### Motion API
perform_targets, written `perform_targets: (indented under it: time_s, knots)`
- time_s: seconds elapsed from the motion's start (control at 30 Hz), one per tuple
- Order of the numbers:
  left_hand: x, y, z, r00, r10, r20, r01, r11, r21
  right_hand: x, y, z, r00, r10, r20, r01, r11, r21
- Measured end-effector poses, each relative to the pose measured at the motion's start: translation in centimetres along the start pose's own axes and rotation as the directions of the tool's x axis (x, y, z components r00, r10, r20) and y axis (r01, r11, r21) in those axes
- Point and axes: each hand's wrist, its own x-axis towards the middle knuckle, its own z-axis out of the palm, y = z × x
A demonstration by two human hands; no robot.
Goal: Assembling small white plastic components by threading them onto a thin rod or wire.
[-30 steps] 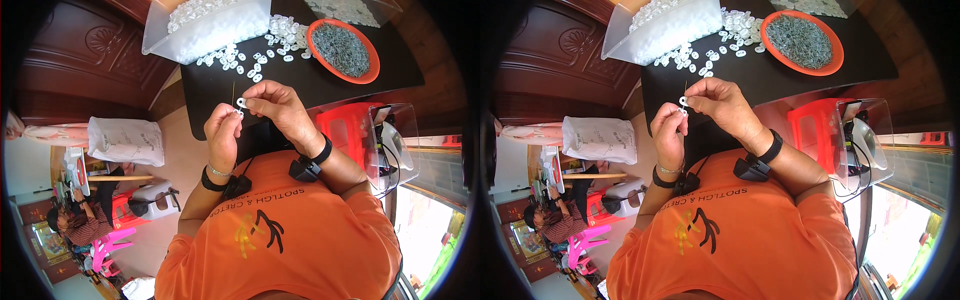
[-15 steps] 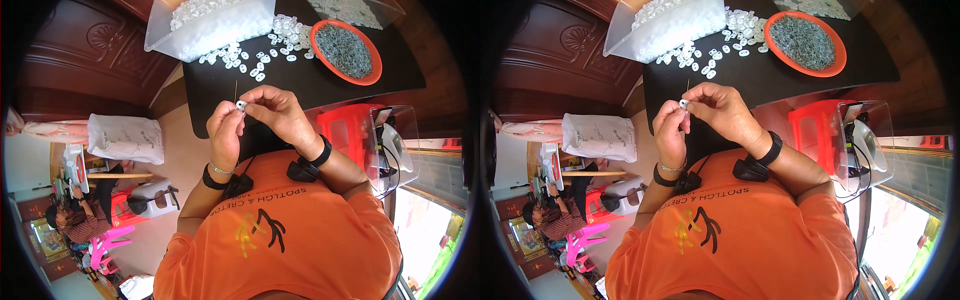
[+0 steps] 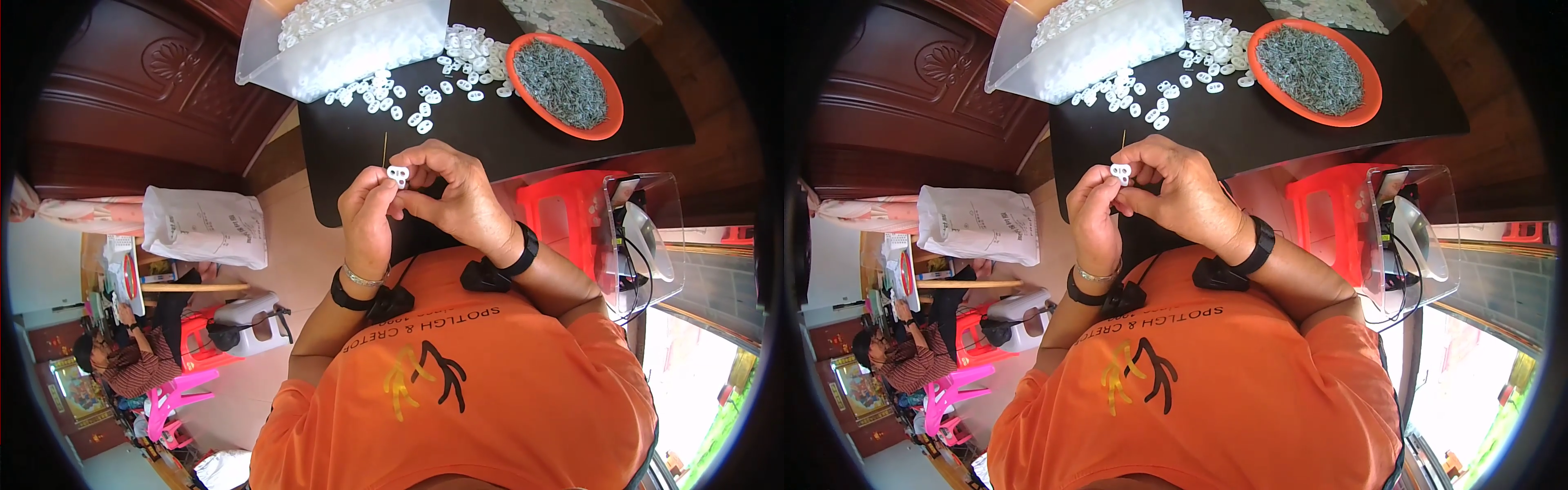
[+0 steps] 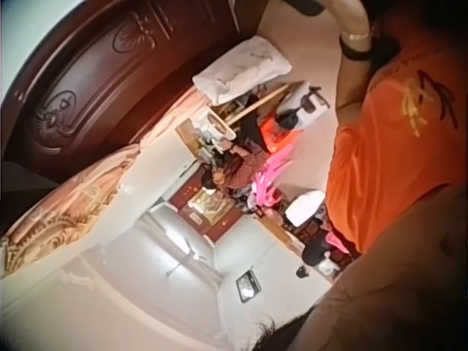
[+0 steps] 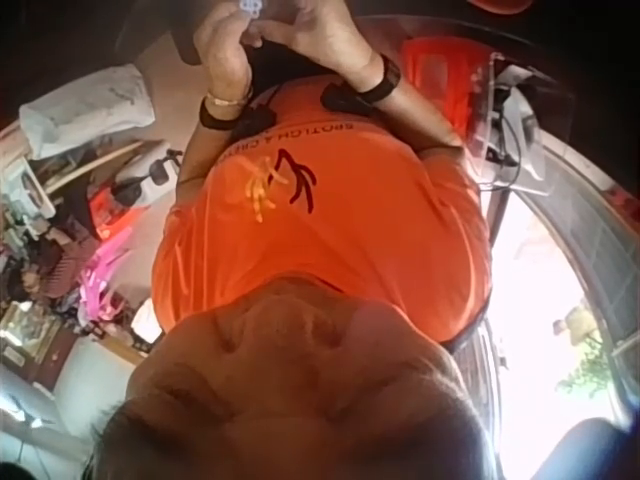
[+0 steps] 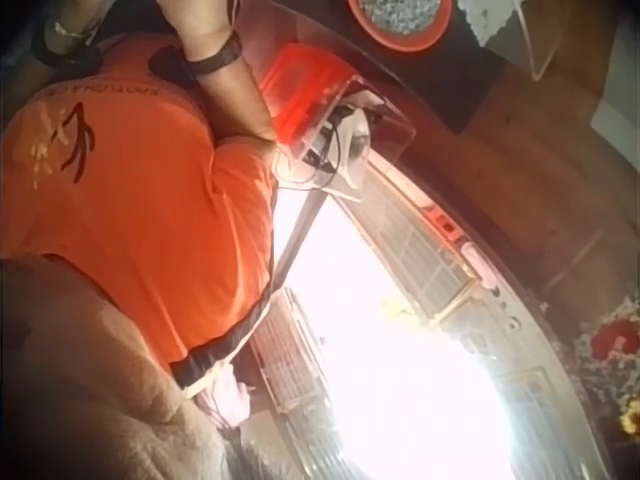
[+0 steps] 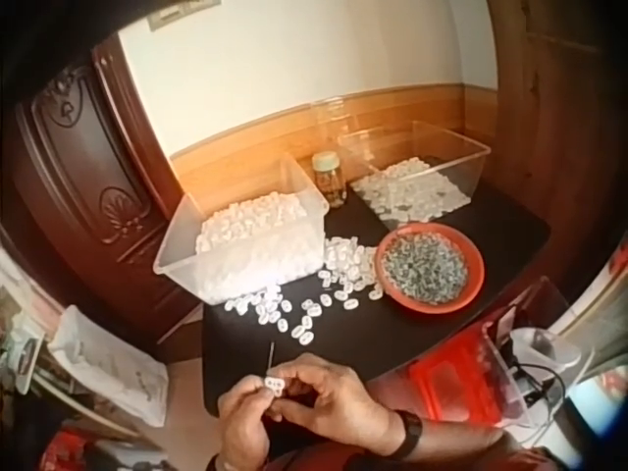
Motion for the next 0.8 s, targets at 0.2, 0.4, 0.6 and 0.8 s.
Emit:
perform_targets:
  time_s: [0.2, 0.4, 0.6, 0.8]
  knots:
    - [0.0, 0.0, -0.4, 0.999, 0.012, 0.046, -0.012, 1.000, 0.006, -0.2, -0.1, -0.1, 0.997, -0.070, -0.013, 0.068, 0.991, -0.118]
    - [0.1, -0.1, -0.6, 0.985, 0.152, 0.077, -0.154, 0.988, 0.017, -0.2, -0.9, -0.7, 0.991, 0.097, 0.088, -0.098, 0.995, 0.008]
    - [0.0, -0.5, -1.8, 0.888, 0.395, 0.236, -0.448, 0.860, 0.246, -0.5, -0.6, -0.9, 0.983, 0.125, 0.132, -0.161, 0.934, 0.318]
    - [-0.2, -0.7, -2.1, 0.783, 0.546, 0.298, -0.622, 0.681, 0.387, -0.7, -1.5, -1.1, 0.976, 0.125, 0.178, -0.191, 0.887, 0.421]
